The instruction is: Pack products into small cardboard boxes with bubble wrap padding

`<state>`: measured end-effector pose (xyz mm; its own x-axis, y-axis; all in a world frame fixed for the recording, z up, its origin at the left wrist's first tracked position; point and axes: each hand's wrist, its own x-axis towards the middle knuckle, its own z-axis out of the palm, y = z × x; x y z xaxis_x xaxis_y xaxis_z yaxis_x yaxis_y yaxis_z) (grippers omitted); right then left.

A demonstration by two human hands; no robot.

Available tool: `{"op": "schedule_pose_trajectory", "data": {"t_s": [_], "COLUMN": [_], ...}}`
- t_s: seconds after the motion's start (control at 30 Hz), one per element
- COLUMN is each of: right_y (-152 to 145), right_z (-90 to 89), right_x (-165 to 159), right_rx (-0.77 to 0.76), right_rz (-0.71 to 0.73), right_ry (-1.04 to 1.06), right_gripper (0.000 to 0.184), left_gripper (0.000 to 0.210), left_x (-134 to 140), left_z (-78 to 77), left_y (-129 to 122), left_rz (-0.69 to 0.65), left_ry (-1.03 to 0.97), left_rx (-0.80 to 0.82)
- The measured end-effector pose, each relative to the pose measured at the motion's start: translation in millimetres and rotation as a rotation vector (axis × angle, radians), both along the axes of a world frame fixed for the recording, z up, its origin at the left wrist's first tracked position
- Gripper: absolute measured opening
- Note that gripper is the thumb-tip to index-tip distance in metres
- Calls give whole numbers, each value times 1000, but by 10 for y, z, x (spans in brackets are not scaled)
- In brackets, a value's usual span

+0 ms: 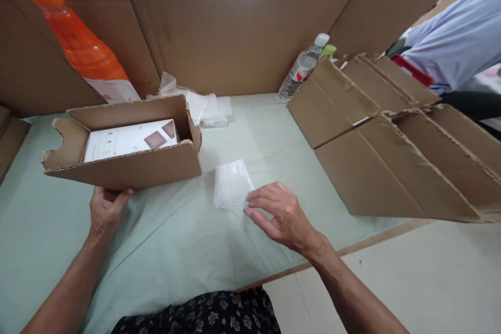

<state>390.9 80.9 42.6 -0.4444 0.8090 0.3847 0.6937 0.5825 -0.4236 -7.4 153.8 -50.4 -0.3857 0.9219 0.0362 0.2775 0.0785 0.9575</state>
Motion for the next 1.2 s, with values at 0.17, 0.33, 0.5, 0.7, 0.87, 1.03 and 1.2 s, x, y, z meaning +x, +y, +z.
{"op": "schedule_pose_trajectory", "data": {"t_s": [0.17,0.33,0.5,0.7,0.87,1.03,1.2], "right_y": [345,970,1351,1634,1177,583,460], "right_z": [45,-155,-257,-258,-141,-429,-628], "right_x": [-199,-594,-759,-598,-100,175,-115], "right_rx": [-75,-434,-518,-467,-353,-490,-336], "right_rz": [-214,-162,-112,-209,-400,-700,-670], "right_ry": [212,247,287,354,406,221,144], "right_gripper": [11,42,37,51,47,55,37], "left_gripper": [58,59,46,46,75,53,48], "left_x": [-58,-53,91,298,185,204,533], "left_z": [113,148,128,141,203,230,299], "left_y": [-72,-54,243,872,423,-476,-806], "left_rz": [-93,-98,-101,-235,-196,-225,-380], "left_ry": [-133,-169,-113,-83,32,117,-69], "left_rx": [18,21,41,118,-8,-155,-187]}}
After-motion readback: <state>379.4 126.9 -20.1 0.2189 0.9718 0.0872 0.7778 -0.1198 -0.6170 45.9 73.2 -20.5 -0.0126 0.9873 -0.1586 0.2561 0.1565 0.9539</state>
